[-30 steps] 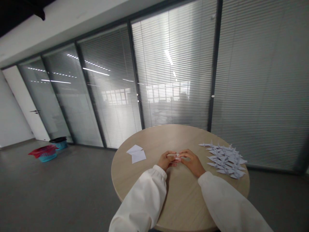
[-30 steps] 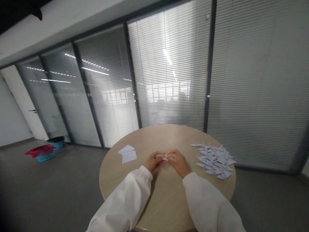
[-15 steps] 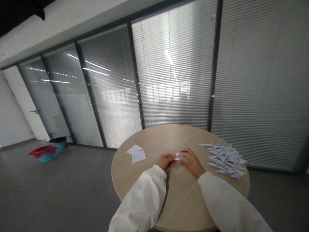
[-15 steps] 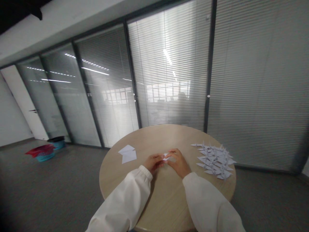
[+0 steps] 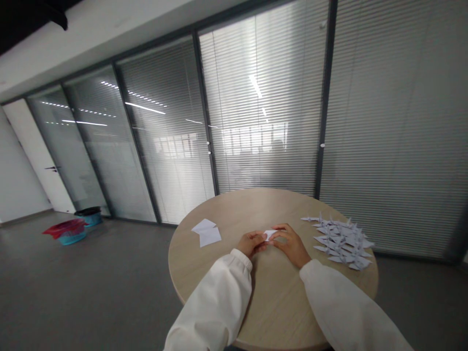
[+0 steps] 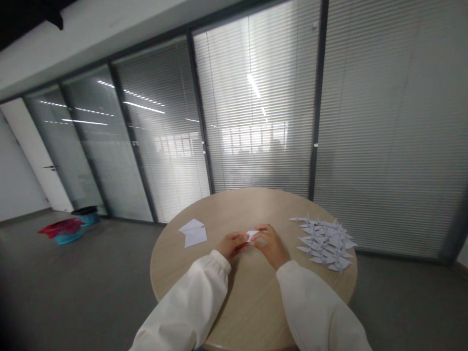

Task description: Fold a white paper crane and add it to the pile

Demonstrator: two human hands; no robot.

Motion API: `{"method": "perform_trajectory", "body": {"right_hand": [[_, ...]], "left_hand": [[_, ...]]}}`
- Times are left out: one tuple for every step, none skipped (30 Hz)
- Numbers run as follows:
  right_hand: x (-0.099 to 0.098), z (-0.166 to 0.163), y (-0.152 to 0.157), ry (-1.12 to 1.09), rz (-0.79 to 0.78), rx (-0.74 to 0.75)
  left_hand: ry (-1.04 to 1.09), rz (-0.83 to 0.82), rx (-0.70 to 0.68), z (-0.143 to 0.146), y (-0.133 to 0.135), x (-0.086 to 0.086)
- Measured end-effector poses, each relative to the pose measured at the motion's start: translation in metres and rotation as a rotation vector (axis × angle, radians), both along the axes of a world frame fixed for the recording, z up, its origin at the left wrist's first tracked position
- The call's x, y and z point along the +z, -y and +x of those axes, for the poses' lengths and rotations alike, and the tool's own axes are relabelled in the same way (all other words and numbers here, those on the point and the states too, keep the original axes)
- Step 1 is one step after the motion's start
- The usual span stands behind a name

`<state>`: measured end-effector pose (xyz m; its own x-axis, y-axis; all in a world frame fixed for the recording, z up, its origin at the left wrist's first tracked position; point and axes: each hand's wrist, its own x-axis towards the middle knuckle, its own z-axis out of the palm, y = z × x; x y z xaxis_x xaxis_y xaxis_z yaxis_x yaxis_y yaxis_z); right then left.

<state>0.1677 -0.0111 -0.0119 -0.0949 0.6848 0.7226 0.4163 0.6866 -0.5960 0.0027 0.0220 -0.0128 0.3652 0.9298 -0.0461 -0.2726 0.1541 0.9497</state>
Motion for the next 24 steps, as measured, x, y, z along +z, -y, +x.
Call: {"method": "perform_trajectory", "body": {"right_hand": [[0.0006,-0.0001,0.0005,0.001,-0.004,-0.004],[0.0012,-0.0002,0.0010,0.004,-0.009,-0.007],[0.0018,-0.0003,0.0013,0.007,-0.016,-0.012],[0.0022,-0.0004,0.0014,0.009,-0.024,-0.019],[0.0025,-0.0005,0.0014,0.014,-0.030,-0.025],[0.0027,-0.0007,0.0013,0.018,-0.033,-0.030],[0.0027,-0.0008,0.0012,0.019,-0.033,-0.034],[0.0026,-0.0009,0.0010,0.019,-0.029,-0.034],[0.0025,-0.0009,0.0009,0.018,-0.023,-0.032],[0.0023,-0.0010,0.0007,0.017,-0.017,-0.030],[0.0021,-0.0009,0.0006,0.016,-0.013,-0.029],[0.0018,-0.0008,0.0004,0.015,-0.014,-0.031],[0.0015,-0.0006,0.0002,0.015,-0.020,-0.034],[0.0012,-0.0004,-0.0001,0.012,-0.029,-0.039],[0.0008,-0.0001,-0.0006,0.008,-0.039,-0.042],[0.0004,0.0002,-0.0011,0.003,-0.051,-0.046],[0.0000,0.0005,-0.0016,-0.005,-0.062,-0.050],[-0.0004,0.0008,-0.0021,-0.015,-0.072,-0.054],[-0.0009,0.0010,-0.0026,-0.026,-0.083,-0.056],[-0.0013,0.0012,-0.0029,-0.038,-0.097,-0.055],[-0.0017,0.0013,-0.0032,-0.050,-0.110,-0.052],[-0.0022,0.0014,-0.0034,-0.064,-0.124,-0.047],[-0.0027,0.0014,-0.0036,-0.079,-0.143,-0.038],[-0.0033,0.0014,-0.0038,-0.097,-0.168,-0.028]], "left_hand": [[-0.013,0.009,-0.003,-0.0001,0.0002,0.0004],[-0.028,0.019,-0.007,-0.0002,0.0003,0.0008],[-0.043,0.030,-0.011,-0.0004,0.0005,0.0011],[-0.057,0.043,-0.013,-0.0007,0.0006,0.0015],[-0.070,0.057,-0.015,-0.0009,0.0007,0.0018],[-0.082,0.072,-0.015,-0.0011,0.0008,0.0021],[-0.095,0.086,-0.016,-0.0012,0.0009,0.0023],[-0.109,0.098,-0.021,-0.0012,0.0009,0.0025],[-0.121,0.108,-0.025,-0.0012,0.0010,0.0027],[-0.130,0.114,-0.030,-0.0011,0.0011,0.0029],[-0.136,0.118,-0.034,-0.0009,0.0013,0.0031],[-0.138,0.124,-0.039,-0.0007,0.0016,0.0033],[-0.138,0.131,-0.043,-0.0005,0.0020,0.0035],[-0.138,0.138,-0.047,-0.0003,0.0023,0.0037],[-0.138,0.147,-0.050,-0.0001,0.0027,0.0038],[-0.140,0.155,-0.056,0.0000,0.0030,0.0039],[-0.141,0.163,-0.062,0.0000,0.0032,0.0039],[-0.142,0.172,-0.069,-0.0001,0.0032,0.0037],[-0.142,0.182,-0.076,-0.0002,0.0031,0.0034],[-0.143,0.191,-0.083,-0.0004,0.0029,0.0030],[-0.145,0.196,-0.088,-0.0006,0.0026,0.0026],[-0.147,0.199,-0.093,-0.0008,0.0023,0.0022],[-0.149,0.201,-0.095,-0.0009,0.0020,0.0019],[-0.151,0.203,-0.100,-0.0010,0.0019,0.0017]]}}
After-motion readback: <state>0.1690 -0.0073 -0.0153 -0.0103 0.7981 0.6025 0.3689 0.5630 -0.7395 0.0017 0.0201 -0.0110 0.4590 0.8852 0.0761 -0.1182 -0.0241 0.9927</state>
